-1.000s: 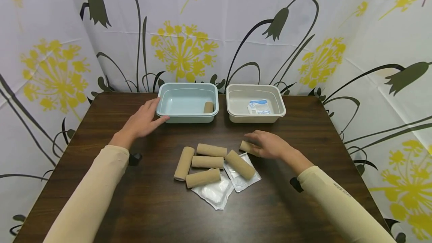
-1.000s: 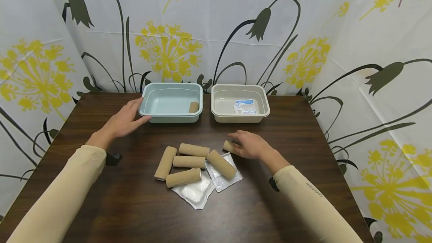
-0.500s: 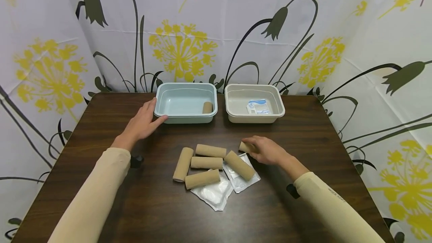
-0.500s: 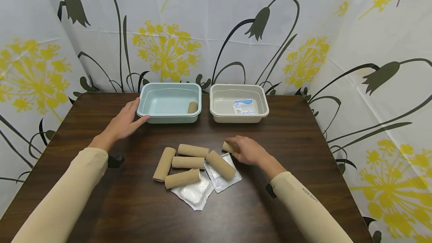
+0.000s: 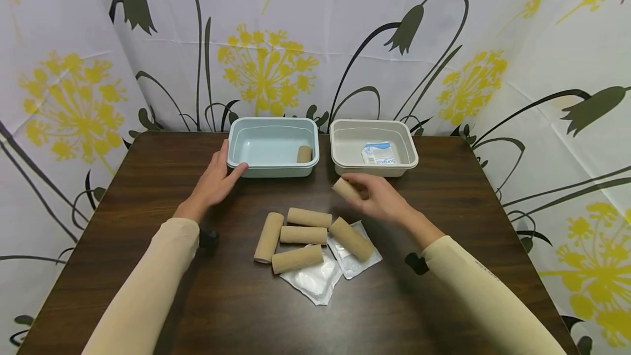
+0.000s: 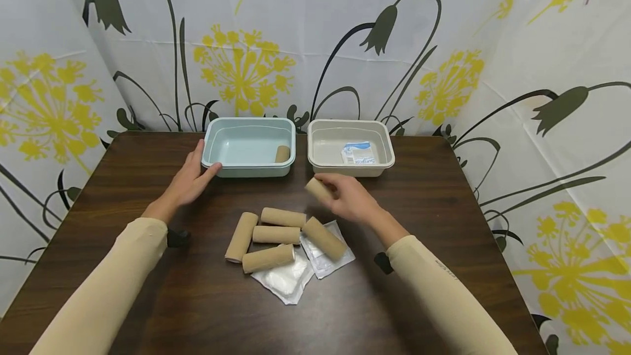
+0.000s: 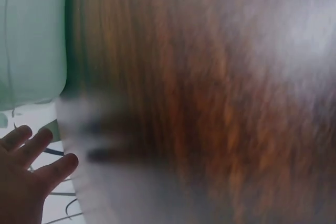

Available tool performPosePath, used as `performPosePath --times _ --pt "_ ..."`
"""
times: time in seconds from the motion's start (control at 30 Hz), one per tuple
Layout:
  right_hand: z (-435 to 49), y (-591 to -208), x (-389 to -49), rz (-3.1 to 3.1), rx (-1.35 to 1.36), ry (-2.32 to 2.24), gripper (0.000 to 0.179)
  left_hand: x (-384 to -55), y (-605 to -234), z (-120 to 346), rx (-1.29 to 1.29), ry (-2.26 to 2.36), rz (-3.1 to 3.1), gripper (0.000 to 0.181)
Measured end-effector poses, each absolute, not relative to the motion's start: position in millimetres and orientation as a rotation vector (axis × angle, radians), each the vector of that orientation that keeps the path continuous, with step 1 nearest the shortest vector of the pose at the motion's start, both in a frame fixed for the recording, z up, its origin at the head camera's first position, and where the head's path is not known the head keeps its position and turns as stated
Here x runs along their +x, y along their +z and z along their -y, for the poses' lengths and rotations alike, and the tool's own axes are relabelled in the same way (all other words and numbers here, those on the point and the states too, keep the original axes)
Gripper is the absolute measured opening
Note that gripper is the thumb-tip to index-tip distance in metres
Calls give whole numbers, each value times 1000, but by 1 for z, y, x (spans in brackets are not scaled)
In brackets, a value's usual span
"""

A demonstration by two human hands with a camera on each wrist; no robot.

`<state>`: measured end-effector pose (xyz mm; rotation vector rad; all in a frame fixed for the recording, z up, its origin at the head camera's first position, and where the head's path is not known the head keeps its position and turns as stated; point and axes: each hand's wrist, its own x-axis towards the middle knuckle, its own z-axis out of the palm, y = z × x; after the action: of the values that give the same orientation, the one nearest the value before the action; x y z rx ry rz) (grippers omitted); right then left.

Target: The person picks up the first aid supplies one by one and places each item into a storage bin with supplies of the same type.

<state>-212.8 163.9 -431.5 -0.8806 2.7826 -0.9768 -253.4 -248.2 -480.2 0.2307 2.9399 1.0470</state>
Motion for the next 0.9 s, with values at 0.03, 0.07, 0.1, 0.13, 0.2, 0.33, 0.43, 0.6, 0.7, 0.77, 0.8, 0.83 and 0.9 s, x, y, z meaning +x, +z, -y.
performPosePath --times 0.03,0.07,0.1,0.13,0.2,0.33,0.43,0.6,0.7,0.77,0.8,0.83,0.9 --pt "-157 -429 -216 -2757 -832 -1048 51 -253 -481 247 222 1060 -2937 87" --pt "-150 -427 -220 -2732 -780 -1110 51 -253 -482 247 213 1071 -2933 87" --pt "-143 -426 -224 -2703 -721 -1172 53 -253 -482 246 203 1083 -2932 87" --pt "-137 -424 -227 -2667 -661 -1239 53 -253 -483 246 200 1090 -2928 87" --pt "-124 -422 -236 -2591 -544 -1366 55 -253 -483 244 184 1103 -2922 88" --pt "-99 -413 -251 -2468 -336 -1550 55 -253 -483 243 173 1124 -2914 89" --pt "-84 -409 -263 -2466 -240 -1583 55 -252 -484 242 164 1140 -2907 89" --pt "-67 -407 -278 -2476 -165 -1616 56 -251 -486 242 128 1154 -2891 89" --pt "-60 -404 -283 -2461 -92 -1645 57 -251 -485 242 119 1148 -2886 89" --pt "-56 -403 -286 -2448 -35 -1674 58 -251 -485 242 124 1140 -2885 89" --pt "-54 -402 -288 -2435 -10 -1694 59 -251 -484 242 125 1137 -2886 89" --pt "-53 -402 -289 -2423 8 -1717 59 -251 -484 242 129 1132 -2887 88" --pt "-50 -403 -290 -2408 29 -1741 60 -252 -484 243 131 1133 -2890 88"
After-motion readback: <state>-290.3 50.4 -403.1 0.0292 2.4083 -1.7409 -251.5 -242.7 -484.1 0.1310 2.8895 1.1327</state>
